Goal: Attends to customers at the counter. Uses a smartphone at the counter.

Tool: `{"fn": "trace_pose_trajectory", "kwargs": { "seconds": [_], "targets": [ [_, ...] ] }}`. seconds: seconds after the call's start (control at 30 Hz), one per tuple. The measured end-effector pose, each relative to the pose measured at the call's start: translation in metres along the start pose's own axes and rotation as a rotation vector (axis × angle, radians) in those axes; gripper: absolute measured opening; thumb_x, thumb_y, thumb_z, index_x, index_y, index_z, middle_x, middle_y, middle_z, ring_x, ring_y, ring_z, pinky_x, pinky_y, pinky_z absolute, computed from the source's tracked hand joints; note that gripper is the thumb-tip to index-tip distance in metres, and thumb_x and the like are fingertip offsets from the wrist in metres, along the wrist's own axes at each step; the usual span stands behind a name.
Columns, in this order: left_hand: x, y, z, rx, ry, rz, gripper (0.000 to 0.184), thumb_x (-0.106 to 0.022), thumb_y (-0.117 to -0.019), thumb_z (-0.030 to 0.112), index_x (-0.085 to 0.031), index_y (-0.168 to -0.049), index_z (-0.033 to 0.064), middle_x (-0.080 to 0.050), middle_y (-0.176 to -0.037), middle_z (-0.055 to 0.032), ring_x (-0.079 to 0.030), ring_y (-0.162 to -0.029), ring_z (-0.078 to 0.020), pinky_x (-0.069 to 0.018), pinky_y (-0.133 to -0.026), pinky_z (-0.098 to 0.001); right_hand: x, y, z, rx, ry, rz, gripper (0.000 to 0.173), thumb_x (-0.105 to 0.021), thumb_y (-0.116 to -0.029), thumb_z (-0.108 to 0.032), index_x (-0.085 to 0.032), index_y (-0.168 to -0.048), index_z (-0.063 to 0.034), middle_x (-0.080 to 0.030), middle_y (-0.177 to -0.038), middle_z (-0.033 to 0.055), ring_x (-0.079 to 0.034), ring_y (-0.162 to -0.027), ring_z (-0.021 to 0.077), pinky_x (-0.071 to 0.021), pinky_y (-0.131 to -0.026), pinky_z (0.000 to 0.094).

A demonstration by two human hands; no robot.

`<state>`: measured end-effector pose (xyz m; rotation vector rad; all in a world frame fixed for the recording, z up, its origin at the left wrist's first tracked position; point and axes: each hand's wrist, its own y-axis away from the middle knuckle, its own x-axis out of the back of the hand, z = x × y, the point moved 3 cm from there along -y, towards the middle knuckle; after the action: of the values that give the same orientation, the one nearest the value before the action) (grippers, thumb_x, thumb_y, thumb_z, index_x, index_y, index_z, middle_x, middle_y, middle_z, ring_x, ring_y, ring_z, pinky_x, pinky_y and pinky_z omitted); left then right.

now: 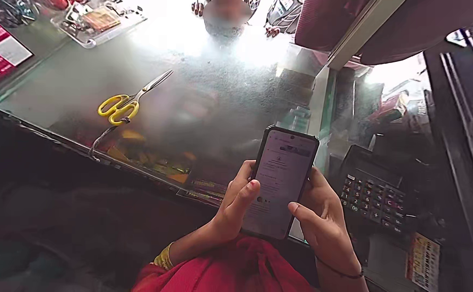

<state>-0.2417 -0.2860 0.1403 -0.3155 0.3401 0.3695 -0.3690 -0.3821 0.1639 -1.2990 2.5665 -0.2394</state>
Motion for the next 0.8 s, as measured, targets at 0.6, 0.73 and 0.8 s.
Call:
{"fn": "trace_pose_trajectory", "kwargs": {
  "seconds": [0.6,0.73,0.8],
  "targets": [
    [0.003,-0.0013,-0.0029,0.058,-0.045,-0.021,0.06,-0.04,-0.1025,0.055,-0.047,-0.136,0.006,-0.064,-0.107,0.0069,-0.063,-0.098,0.0022,-0.0554,-0.088,-0.0217,-0.0012,0.0031,0.0092,-0.057,0.177,0.183,0.034,-0.055,-0.1008,-0.016,-0.051,-0.134,-0.0164,-0.071,-0.11,-0.0149,-0.069,-0.101,-0.0007,-0.059,-0.088,0.0186],
    [0.0027,-0.0011,-0.0028,0.053,-0.075,-0.009,0.056,-0.039,-0.1028,0.049,-0.047,-0.136,0.0057,-0.064,-0.106,0.0071,-0.063,-0.095,0.0028,-0.0552,-0.085,-0.02,0.0008,0.0064,0.0083,-0.055,0.165,0.191,0.045,-0.059,-0.101,-0.03,-0.043,-0.141,-0.0157,-0.07,-0.114,-0.0154,-0.069,-0.102,0.0001,-0.0591,-0.088,0.02],
    [0.0029,-0.0004,-0.0021,0.06,-0.067,-0.005,0.053,-0.038,-0.102,0.044,-0.045,-0.137,0.0044,-0.064,-0.106,0.0065,-0.063,-0.096,0.0026,-0.0551,-0.087,-0.0203,0.0046,0.0097,0.006,-0.045,0.206,0.233,0.047,-0.058,-0.1014,-0.038,-0.042,-0.141,-0.018,-0.07,-0.114,-0.017,-0.069,-0.101,-0.0001,-0.0592,-0.085,0.0202]
  ]
}}
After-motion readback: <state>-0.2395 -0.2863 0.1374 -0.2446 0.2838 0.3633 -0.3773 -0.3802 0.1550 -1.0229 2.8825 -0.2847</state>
